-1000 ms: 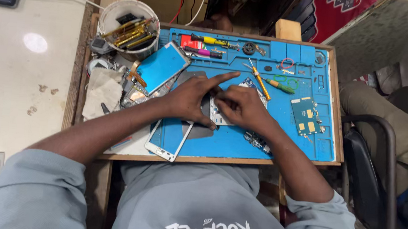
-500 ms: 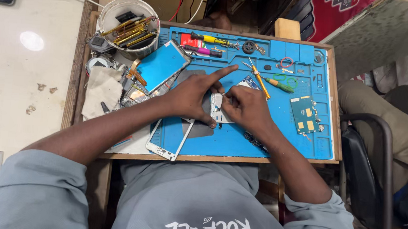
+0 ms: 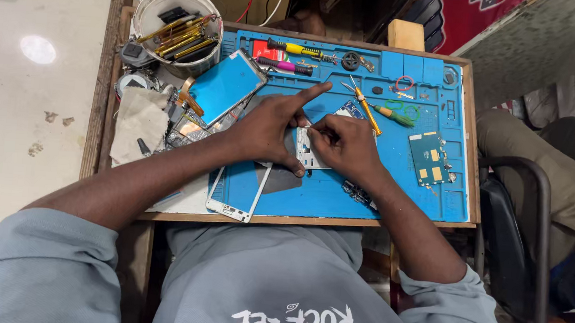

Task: The person removes a small component from a white smartphone frame and places it on the workbench. They then reposition the frame and continue to manipulate small internal parts with their fingers.

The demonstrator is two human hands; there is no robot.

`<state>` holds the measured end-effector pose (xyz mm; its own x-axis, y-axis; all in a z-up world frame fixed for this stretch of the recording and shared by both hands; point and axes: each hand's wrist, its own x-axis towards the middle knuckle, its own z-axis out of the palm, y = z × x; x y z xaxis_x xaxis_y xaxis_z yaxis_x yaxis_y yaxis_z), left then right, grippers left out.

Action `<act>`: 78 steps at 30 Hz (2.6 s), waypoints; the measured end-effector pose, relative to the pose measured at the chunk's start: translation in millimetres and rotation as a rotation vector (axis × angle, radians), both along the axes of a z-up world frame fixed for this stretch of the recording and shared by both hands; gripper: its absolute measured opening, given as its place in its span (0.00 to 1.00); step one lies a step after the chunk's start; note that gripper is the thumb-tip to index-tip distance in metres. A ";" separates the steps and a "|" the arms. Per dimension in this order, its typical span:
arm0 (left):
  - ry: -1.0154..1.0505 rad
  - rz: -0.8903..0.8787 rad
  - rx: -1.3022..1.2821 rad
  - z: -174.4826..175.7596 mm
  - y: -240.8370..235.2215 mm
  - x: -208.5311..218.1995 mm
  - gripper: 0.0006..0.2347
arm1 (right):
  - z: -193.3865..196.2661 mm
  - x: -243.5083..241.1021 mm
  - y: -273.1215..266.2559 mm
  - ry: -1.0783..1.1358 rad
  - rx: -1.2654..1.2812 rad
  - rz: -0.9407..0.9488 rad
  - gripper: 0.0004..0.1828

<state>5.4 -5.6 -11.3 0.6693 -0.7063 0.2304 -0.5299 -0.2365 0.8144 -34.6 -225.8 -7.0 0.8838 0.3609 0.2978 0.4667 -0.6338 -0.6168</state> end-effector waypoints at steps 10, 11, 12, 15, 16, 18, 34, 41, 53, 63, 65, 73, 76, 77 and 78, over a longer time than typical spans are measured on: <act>-0.066 0.004 0.012 -7.4 -1.8 2.8 0.60 | -1.3 1.7 0.7 0.071 -0.023 -0.086 0.08; -0.080 0.000 0.004 -7.4 -1.6 3.6 0.59 | -2.5 2.5 -0.6 0.077 -0.031 -0.098 0.08; -0.088 -0.004 0.007 -7.2 -1.6 4.2 0.59 | -4.1 3.1 -1.4 0.082 -0.039 -0.109 0.08; -0.104 -0.011 0.006 -6.0 0.0 3.7 0.57 | -8.9 4.5 -6.4 0.073 -0.039 -0.143 0.08; -0.103 -0.014 -0.002 -5.2 1.0 3.8 0.57 | -10.2 5.3 -9.2 0.063 -0.034 -0.157 0.08; -0.087 -0.016 -0.007 -4.8 1.5 2.7 0.56 | -12.0 5.6 -17.5 0.122 -0.014 -0.172 0.08; -0.135 0.037 0.162 -15.2 0.2 1.9 0.39 | -0.1 18.1 -88.0 0.298 0.074 -0.159 0.03; -0.092 0.056 0.187 -8.3 2.1 1.5 0.36 | -2.9 21.4 -84.3 0.184 0.218 -0.252 0.06; -0.105 0.148 0.066 4.1 4.6 -10.9 0.33 | 13.6 14.5 -62.8 0.009 0.141 -0.310 0.10; -0.199 0.119 -0.139 14.3 -1.3 -36.4 0.34 | 19.9 2.4 -47.8 -0.057 0.376 -0.304 0.09; -0.027 0.052 -0.242 4.9 -8.1 -40.7 0.33 | 13.6 0.1 -46.5 -0.065 0.377 -0.285 0.07; 1.009 -0.035 -0.341 -12.2 -24.8 -43.3 0.14 | 10.0 -8.8 -35.6 -0.020 0.286 -0.094 0.05; 1.084 -0.052 -0.340 -12.1 -25.2 -46.4 0.12 | 11.3 -12.1 -31.6 0.025 0.347 -0.031 0.05; 1.117 -0.062 -0.346 -12.0 -24.7 -45.5 0.11 | 12.2 -12.7 -30.7 0.024 0.324 -0.025 0.05; 1.163 -0.091 -0.378 -12.0 -24.2 -44.5 0.10 | 13.6 -13.5 -29.8 0.023 0.300 -0.019 0.06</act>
